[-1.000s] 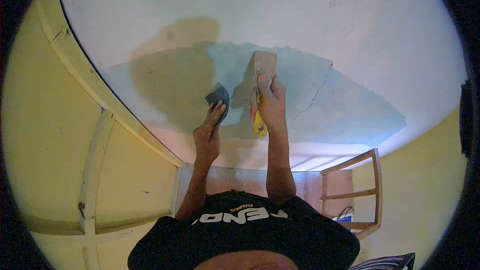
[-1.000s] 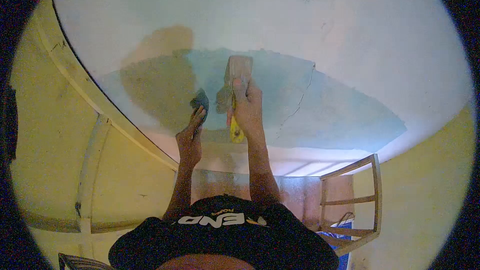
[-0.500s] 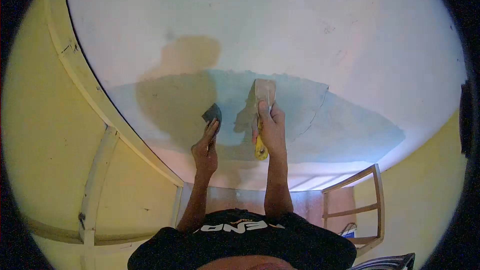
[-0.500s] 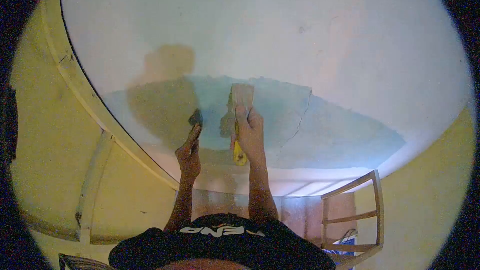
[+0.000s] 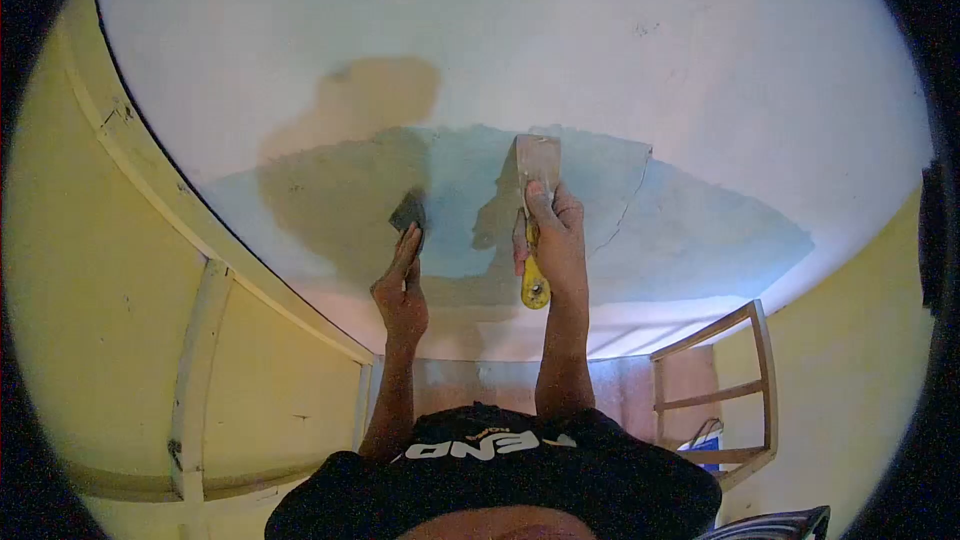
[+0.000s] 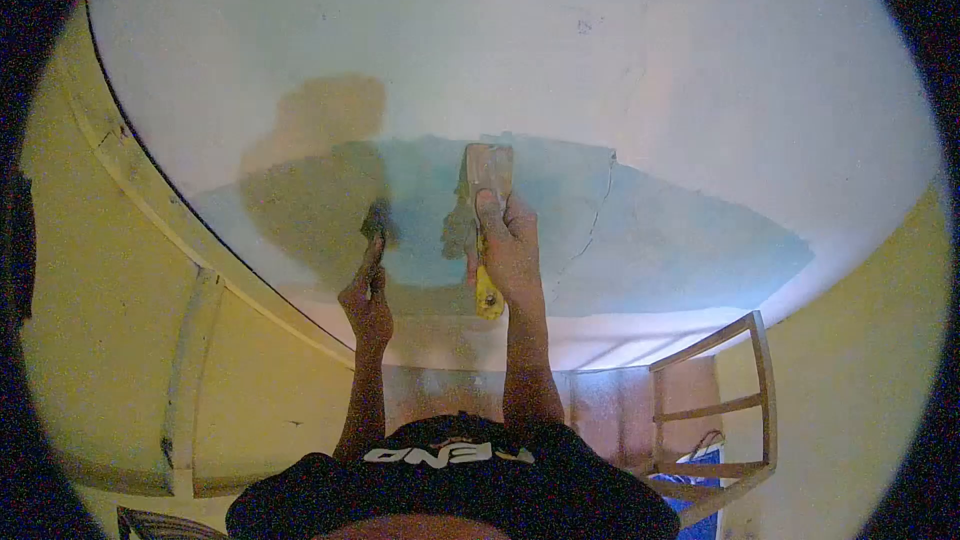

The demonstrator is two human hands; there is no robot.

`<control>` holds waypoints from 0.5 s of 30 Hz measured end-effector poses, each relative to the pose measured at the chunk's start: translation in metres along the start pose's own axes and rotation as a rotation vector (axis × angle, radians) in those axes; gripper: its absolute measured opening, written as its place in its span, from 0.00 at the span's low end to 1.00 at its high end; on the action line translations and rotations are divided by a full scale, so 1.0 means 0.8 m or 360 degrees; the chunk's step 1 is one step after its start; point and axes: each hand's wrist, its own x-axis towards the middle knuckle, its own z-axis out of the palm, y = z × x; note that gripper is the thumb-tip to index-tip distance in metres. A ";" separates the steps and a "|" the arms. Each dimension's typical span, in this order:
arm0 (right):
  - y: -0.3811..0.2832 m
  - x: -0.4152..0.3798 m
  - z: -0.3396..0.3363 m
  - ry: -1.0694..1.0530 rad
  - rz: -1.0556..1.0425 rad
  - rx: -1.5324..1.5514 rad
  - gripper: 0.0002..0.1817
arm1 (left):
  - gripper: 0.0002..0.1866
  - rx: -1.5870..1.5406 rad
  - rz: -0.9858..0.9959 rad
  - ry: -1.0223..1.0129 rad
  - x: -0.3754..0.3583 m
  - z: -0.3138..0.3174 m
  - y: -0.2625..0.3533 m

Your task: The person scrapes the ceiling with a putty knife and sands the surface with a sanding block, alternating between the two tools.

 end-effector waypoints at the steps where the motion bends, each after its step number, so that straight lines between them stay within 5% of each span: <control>1: -0.002 0.002 0.000 -0.0006 0.0005 0.0012 0.16 | 0.25 0.0024 0.0076 0.0010 0.003 0.000 0.004; 15: -0.013 0.002 -0.010 -0.0064 0.0085 0.0134 0.20 | 0.25 -0.0005 0.0068 -0.0044 0.004 0.008 0.004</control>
